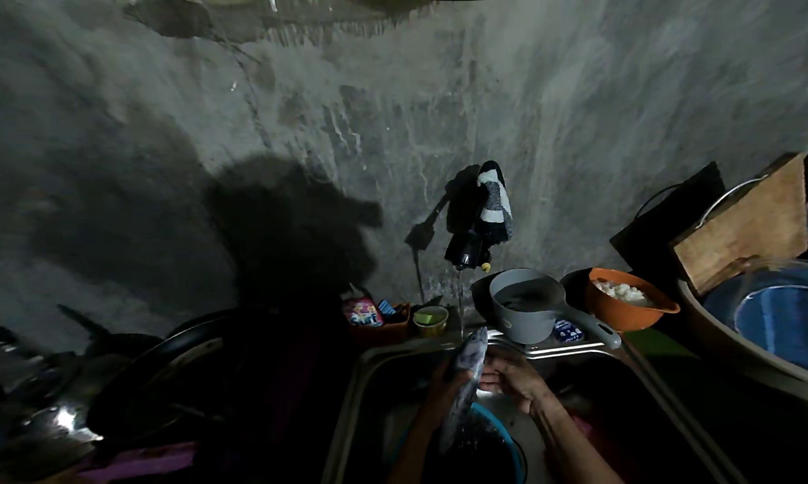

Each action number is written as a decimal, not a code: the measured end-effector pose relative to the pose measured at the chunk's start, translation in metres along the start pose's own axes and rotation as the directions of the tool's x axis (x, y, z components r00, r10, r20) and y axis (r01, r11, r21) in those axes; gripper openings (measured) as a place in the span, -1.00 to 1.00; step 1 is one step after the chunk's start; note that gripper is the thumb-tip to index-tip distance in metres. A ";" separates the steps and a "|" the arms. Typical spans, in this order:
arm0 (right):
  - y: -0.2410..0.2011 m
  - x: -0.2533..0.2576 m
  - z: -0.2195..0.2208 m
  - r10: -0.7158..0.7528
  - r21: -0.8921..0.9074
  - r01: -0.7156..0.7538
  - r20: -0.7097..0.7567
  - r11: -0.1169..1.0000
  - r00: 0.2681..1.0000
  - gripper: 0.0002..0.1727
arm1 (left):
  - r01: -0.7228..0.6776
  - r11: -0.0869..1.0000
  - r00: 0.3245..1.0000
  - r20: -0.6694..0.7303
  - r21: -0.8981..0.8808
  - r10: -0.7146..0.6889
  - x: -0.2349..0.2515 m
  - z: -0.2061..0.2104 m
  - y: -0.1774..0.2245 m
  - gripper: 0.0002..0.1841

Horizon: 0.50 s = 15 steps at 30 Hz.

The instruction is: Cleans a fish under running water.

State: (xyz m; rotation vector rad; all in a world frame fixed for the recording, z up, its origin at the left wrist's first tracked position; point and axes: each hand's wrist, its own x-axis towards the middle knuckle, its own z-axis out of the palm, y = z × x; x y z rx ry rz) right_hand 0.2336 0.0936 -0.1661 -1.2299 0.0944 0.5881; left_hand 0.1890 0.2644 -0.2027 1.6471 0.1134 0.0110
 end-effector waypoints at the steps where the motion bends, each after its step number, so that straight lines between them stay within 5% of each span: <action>1: 0.000 0.001 -0.001 -0.005 0.002 0.005 -0.001 1.000 1.000 -0.74 | 0.002 1.000 1.000 0.001 0.006 -0.002 0.000 -0.001 0.001 -0.46; 15: 0.001 -0.001 0.005 -0.146 -0.122 0.142 -0.017 0.982 0.989 -0.76 | 0.021 0.990 1.000 0.014 0.138 -0.023 0.005 -0.008 0.012 -0.54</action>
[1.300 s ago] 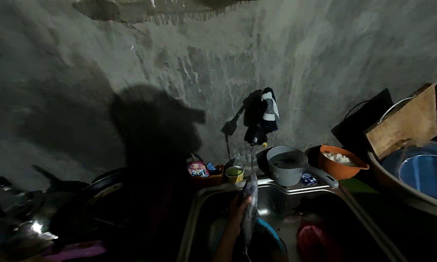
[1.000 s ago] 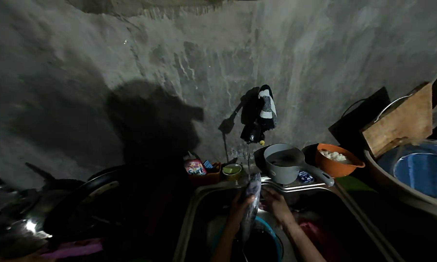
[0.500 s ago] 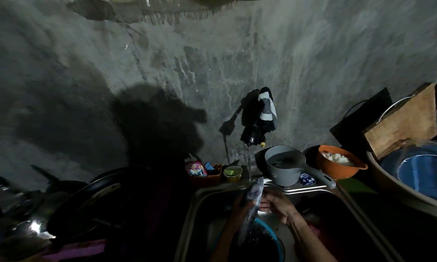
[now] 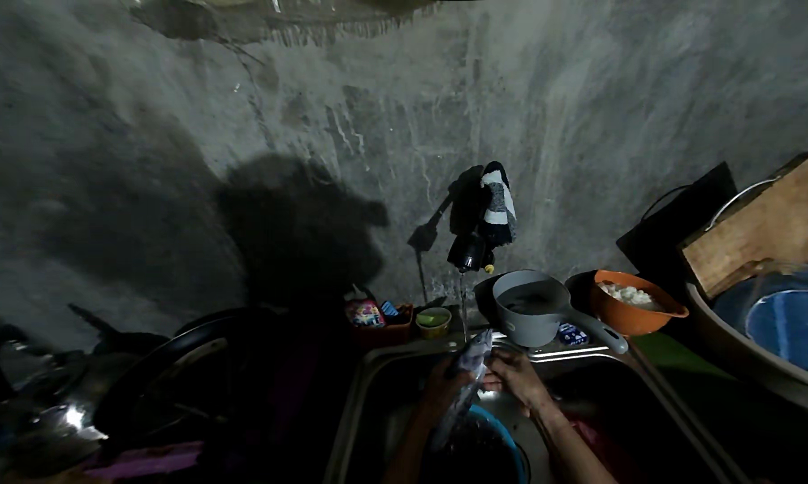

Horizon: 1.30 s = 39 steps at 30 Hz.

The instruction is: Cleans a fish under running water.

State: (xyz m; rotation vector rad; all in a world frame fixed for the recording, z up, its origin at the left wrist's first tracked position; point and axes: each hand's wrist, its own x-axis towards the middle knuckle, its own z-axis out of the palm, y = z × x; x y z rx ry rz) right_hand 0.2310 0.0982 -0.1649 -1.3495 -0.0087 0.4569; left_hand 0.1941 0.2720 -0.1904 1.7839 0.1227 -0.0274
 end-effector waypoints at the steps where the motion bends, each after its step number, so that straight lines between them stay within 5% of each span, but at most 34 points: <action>1: 0.000 0.000 -0.002 -0.002 0.010 0.002 0.020 1.000 1.000 -0.77 | -0.002 1.000 1.000 0.005 -0.004 0.002 0.000 -0.001 0.000 -0.55; 22: 0.007 0.000 -0.004 0.032 0.058 -0.034 0.037 0.998 0.999 -0.79 | -0.005 0.995 0.999 0.049 0.096 0.000 -0.004 -0.004 -0.001 -0.41; 39: 0.015 -0.002 0.002 -0.020 0.000 0.020 0.022 1.000 1.000 -0.74 | 0.042 0.994 0.998 0.041 0.097 -0.046 -0.004 -0.007 -0.009 -0.48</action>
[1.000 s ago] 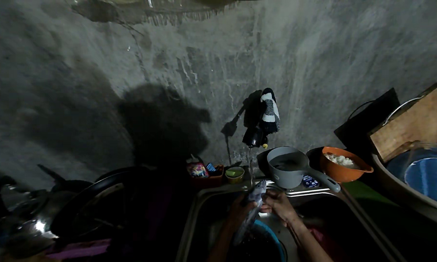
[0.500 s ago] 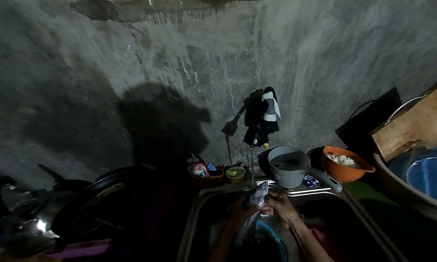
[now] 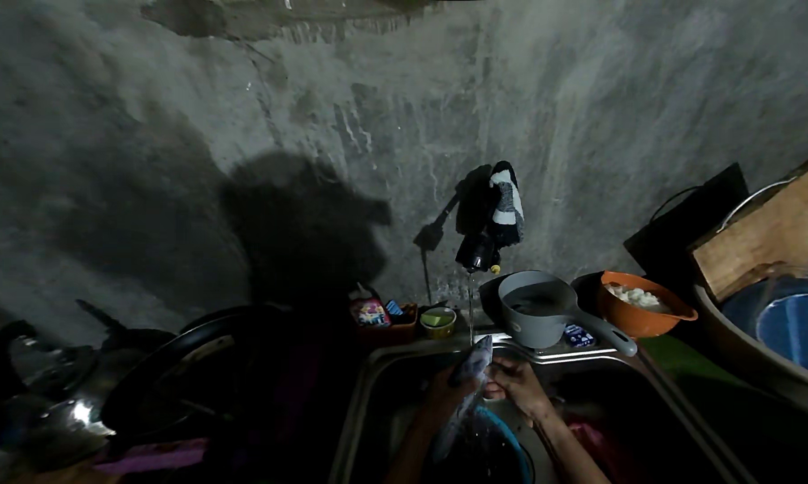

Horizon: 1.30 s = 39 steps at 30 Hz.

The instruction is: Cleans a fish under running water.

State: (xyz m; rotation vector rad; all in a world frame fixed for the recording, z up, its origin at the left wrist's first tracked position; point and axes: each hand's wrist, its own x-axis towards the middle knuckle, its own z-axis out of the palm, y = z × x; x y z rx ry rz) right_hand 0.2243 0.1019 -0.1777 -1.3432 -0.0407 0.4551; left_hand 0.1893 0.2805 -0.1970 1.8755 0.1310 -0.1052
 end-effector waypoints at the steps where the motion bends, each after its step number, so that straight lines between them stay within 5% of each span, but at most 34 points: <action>1: 0.000 0.000 0.001 -0.003 -0.009 0.003 -0.002 1.000 1.000 -0.75 | -0.005 1.000 1.000 -0.004 -0.001 0.005 0.000 0.000 -0.001 -0.49; 10: 0.017 0.005 0.007 -0.161 -0.176 0.147 -0.065 0.973 0.985 -0.76 | 0.035 0.999 0.999 -0.005 -0.033 -0.035 -0.001 0.005 -0.003 -0.45; 20: 0.008 0.008 0.023 -0.119 -0.431 0.067 -0.095 0.900 0.988 -0.61 | 0.063 0.969 0.997 -0.023 -0.240 -0.070 -0.001 0.007 0.002 -0.53; 26: -0.004 0.013 0.013 0.008 -0.222 -0.009 -0.003 0.975 1.000 -0.71 | -0.002 0.892 0.999 -0.032 -0.452 -0.014 0.007 0.011 -0.019 -0.59; 39: -0.030 0.018 0.010 0.082 -0.125 -0.082 -0.007 0.989 0.997 -0.75 | -0.175 0.912 0.985 -0.076 -0.371 0.158 0.014 0.012 -0.020 -0.38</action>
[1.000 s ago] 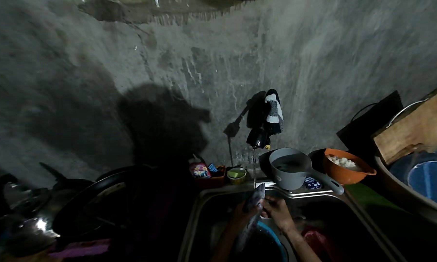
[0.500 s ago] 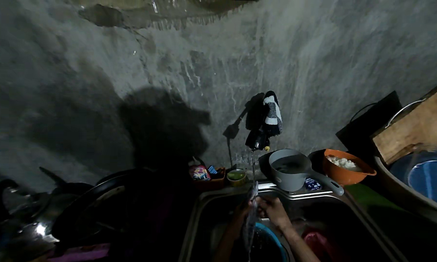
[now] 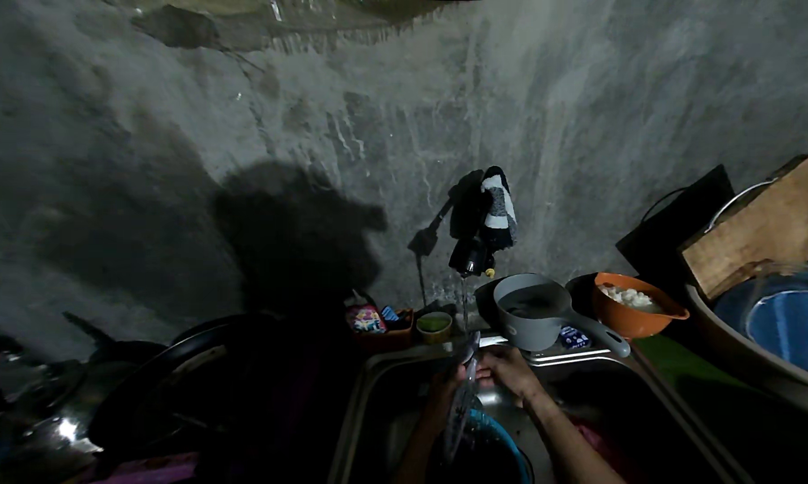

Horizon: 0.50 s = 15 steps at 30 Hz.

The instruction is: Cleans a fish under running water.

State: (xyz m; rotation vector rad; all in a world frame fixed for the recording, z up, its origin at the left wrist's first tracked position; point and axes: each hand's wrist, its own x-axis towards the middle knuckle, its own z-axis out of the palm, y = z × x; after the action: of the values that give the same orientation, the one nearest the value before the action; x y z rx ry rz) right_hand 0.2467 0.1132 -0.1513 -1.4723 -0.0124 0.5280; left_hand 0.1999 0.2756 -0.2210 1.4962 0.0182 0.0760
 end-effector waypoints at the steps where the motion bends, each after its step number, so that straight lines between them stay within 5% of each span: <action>1: -0.001 0.000 0.000 0.002 -0.008 -0.002 0.002 1.000 1.000 -0.75 | 0.000 1.000 1.000 0.007 -0.001 0.000 0.001 0.000 0.000 -0.40; 15: -0.023 0.004 -0.003 0.058 -0.320 -0.008 0.146 0.947 0.988 -0.71 | 0.046 0.984 0.999 0.015 0.170 -0.050 0.000 -0.003 0.011 -0.54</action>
State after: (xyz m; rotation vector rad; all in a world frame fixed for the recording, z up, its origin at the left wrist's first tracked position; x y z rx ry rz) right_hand 0.2590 0.1117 -0.1315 -1.7460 -0.2034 0.6897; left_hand 0.1990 0.2790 -0.2099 1.6656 0.0464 0.0216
